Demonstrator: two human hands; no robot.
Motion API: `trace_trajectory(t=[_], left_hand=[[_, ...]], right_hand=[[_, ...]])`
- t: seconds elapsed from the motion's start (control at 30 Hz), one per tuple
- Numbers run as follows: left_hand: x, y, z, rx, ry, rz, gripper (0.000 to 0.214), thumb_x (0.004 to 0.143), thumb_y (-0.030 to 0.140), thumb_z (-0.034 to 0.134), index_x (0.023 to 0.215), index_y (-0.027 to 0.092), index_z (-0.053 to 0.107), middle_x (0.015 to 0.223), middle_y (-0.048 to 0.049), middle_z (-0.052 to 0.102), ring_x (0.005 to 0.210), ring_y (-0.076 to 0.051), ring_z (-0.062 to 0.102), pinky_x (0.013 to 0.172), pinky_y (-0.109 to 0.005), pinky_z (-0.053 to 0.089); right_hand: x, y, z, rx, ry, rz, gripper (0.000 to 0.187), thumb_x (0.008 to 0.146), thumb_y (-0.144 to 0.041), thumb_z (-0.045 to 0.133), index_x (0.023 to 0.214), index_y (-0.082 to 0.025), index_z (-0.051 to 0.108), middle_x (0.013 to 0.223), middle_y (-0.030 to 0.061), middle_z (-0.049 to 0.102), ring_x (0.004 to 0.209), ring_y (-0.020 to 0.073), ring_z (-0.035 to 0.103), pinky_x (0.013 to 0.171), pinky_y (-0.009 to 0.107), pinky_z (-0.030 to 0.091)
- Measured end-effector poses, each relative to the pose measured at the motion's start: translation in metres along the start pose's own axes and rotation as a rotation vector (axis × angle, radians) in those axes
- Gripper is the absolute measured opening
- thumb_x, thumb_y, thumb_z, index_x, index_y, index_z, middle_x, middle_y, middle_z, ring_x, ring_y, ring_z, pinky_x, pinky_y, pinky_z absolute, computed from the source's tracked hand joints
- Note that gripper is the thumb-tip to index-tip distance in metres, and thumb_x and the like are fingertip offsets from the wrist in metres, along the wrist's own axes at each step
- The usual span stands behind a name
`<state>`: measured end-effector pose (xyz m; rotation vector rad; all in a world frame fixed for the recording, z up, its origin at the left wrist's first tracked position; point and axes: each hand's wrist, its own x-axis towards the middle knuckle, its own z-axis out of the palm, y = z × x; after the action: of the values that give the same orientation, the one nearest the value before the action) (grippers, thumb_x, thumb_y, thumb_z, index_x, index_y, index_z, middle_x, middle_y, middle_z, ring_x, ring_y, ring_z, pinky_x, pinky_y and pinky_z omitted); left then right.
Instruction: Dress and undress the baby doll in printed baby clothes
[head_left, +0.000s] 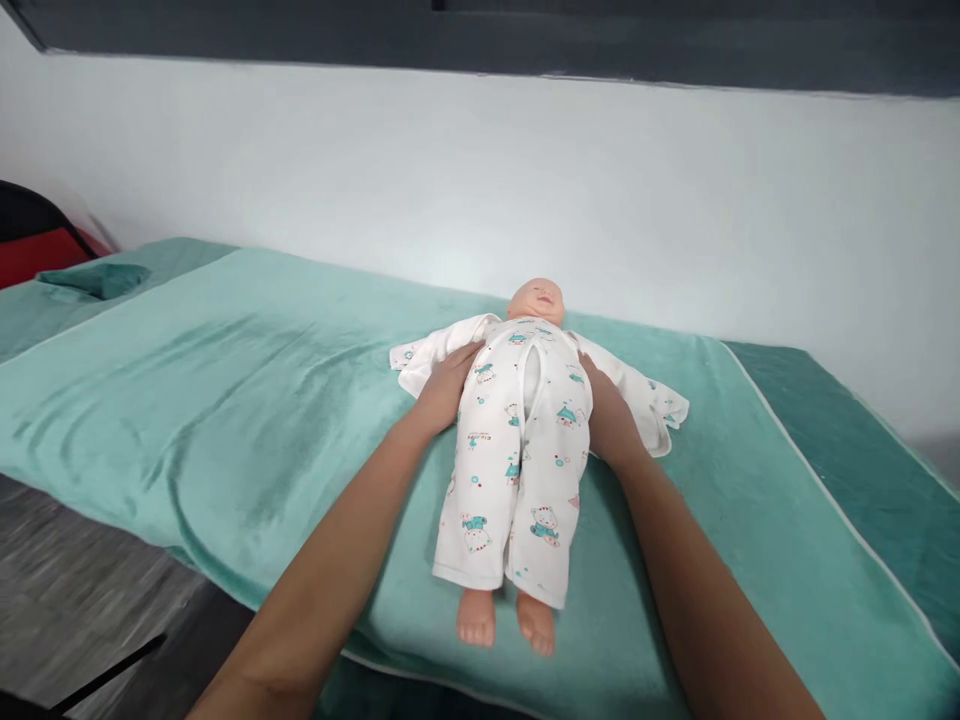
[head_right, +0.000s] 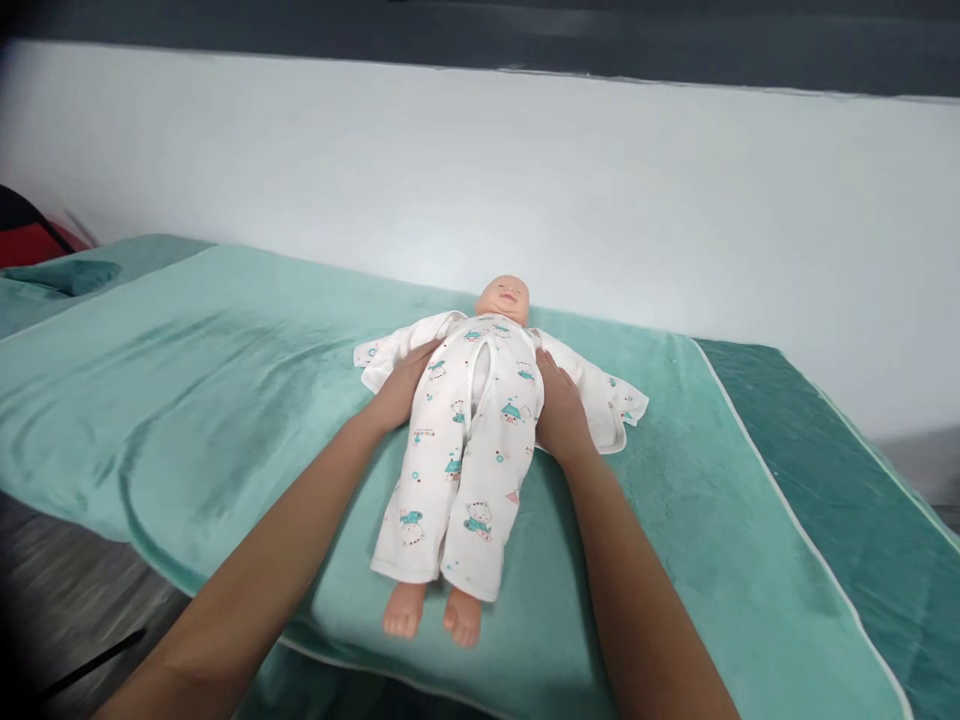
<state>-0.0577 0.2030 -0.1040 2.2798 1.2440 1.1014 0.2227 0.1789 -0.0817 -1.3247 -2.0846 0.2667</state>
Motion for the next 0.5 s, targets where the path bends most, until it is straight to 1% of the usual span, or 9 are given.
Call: trace_trajectory(t=[0.07,0.13,0.2,0.27,0.3,0.33,0.4,0.43,0.5], left_hand=[[-0.008,0.006,-0.001,0.041,-0.014,-0.037,0.052,0.094,0.03,0.051,0.145,0.02,0.05,0.154,-0.0115,0.049,0.143,-0.025,0.044,0.12,-0.044,0.032],[-0.012,0.013,-0.002,0.082,-0.013,-0.106,0.046,0.09,0.026,0.054,0.135,0.018,0.058,0.146,-0.0147,0.055,0.136,-0.029,0.049,0.117,-0.047,0.035],[-0.012,0.019,0.0,0.063,0.021,-0.211,0.033,0.086,0.021,0.056,0.116,0.014,0.067,0.131,-0.0182,0.064,0.127,-0.034,0.054,0.113,-0.051,0.037],[-0.009,0.024,0.004,-0.011,0.069,-0.303,0.022,0.084,0.018,0.054,0.1,0.013,0.069,0.118,-0.0191,0.069,0.119,-0.035,0.058,0.11,-0.054,0.038],[-0.007,0.027,0.006,-0.051,0.087,-0.33,0.021,0.085,0.018,0.053,0.099,0.014,0.069,0.116,-0.0185,0.07,0.117,-0.035,0.06,0.109,-0.053,0.04],[-0.005,0.029,0.008,-0.078,0.1,-0.341,0.023,0.086,0.018,0.051,0.101,0.014,0.068,0.116,-0.0175,0.071,0.115,-0.034,0.061,0.107,-0.051,0.042],[-0.002,0.033,0.013,-0.141,0.129,-0.362,0.03,0.087,0.018,0.049,0.111,0.016,0.066,0.122,-0.0144,0.07,0.114,-0.031,0.063,0.104,-0.046,0.046],[-0.001,0.035,0.014,-0.208,0.15,-0.391,0.032,0.087,0.019,0.049,0.115,0.016,0.065,0.124,-0.013,0.07,0.115,-0.03,0.064,0.103,-0.044,0.047],[0.001,0.041,0.016,-0.417,0.166,-0.475,0.036,0.087,0.023,0.052,0.121,0.017,0.062,0.128,-0.0116,0.069,0.117,-0.028,0.063,0.104,-0.042,0.047]], right_hand=[[-0.013,-0.01,0.0,0.098,0.008,0.028,0.071,0.087,-0.031,0.059,0.155,-0.023,0.038,0.16,0.0127,0.042,0.149,0.0351,0.035,0.12,0.054,0.032],[-0.021,-0.019,0.001,0.201,0.044,0.099,0.066,0.086,-0.029,0.058,0.151,-0.026,0.043,0.154,0.0109,0.05,0.144,0.0327,0.044,0.117,0.052,0.037],[-0.022,-0.023,0.003,0.279,0.13,0.235,0.057,0.083,-0.027,0.057,0.14,-0.023,0.055,0.142,0.0119,0.062,0.132,0.0318,0.057,0.11,0.051,0.045],[-0.017,-0.021,0.004,0.336,0.223,0.388,0.047,0.079,-0.027,0.057,0.125,-0.018,0.064,0.127,0.0143,0.071,0.116,0.0314,0.066,0.101,0.051,0.051],[-0.012,-0.02,0.004,0.356,0.249,0.439,0.043,0.078,-0.028,0.057,0.118,-0.017,0.067,0.12,0.0148,0.073,0.11,0.031,0.068,0.097,0.05,0.052],[-0.008,-0.018,0.004,0.371,0.257,0.464,0.039,0.076,-0.029,0.058,0.111,-0.016,0.069,0.116,0.0147,0.075,0.107,0.0307,0.069,0.095,0.049,0.053],[-0.002,-0.016,0.002,0.393,0.242,0.467,0.035,0.074,-0.031,0.059,0.102,-0.015,0.073,0.111,0.0138,0.077,0.104,0.0304,0.069,0.093,0.046,0.053],[0.0,-0.016,0.001,0.412,0.23,0.466,0.034,0.074,-0.032,0.06,0.1,-0.015,0.074,0.109,0.0132,0.077,0.103,0.0304,0.069,0.092,0.045,0.053],[0.001,-0.017,-0.001,0.482,0.211,0.484,0.035,0.075,-0.033,0.06,0.099,-0.014,0.075,0.106,0.0126,0.078,0.102,0.031,0.069,0.089,0.044,0.054]])
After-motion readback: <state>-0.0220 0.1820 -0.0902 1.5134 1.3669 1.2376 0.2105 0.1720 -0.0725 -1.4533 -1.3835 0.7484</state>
